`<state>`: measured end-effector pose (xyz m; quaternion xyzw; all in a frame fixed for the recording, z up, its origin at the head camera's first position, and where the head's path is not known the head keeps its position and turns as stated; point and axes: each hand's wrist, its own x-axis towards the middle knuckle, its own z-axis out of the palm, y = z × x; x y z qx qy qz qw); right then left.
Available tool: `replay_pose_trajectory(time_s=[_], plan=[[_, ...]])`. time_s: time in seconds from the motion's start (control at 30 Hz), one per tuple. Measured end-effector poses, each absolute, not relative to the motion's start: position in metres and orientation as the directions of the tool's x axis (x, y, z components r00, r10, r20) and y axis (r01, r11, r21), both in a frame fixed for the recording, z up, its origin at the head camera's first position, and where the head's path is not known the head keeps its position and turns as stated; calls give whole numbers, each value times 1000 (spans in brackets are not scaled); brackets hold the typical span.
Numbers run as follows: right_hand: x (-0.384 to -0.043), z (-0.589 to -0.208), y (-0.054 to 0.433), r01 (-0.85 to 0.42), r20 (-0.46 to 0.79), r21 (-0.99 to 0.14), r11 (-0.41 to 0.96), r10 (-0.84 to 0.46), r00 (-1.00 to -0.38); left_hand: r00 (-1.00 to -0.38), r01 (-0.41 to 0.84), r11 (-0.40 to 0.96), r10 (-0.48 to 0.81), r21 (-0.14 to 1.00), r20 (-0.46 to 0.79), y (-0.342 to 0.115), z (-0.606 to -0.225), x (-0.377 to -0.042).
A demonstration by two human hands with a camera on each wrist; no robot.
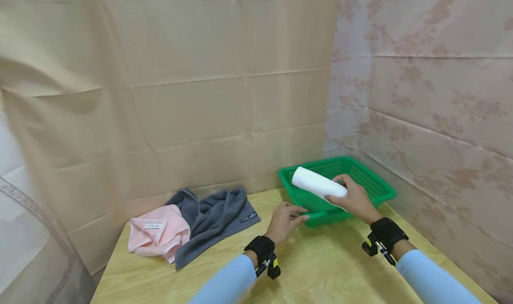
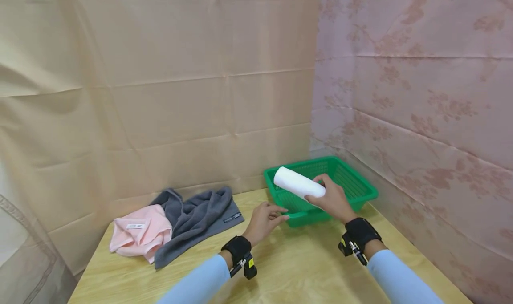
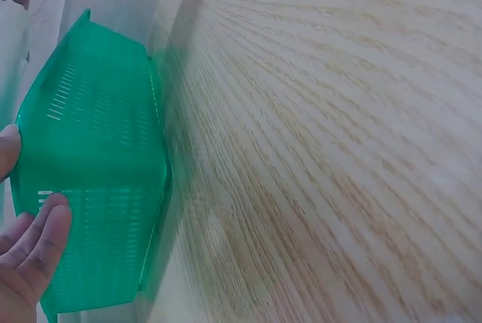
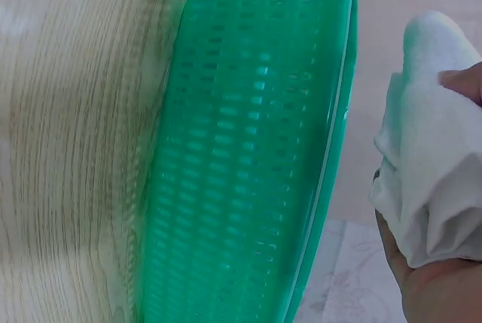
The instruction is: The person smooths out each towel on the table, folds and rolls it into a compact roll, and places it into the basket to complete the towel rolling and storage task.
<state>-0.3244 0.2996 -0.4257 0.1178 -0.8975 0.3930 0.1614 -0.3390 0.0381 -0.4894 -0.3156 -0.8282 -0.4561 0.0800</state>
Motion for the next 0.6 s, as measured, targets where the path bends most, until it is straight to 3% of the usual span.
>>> replay_pose_trajectory(time_s=[0.23,0.6], plan=[[-340,-428,304,-315,379,-649,693,-64,-923,-796,575,359,452,735,402,37,-492,-340],[-365,-434,290,-295,399,-606,739,-38,-916,-775,614,395,469,684,425,39,-491,-343]])
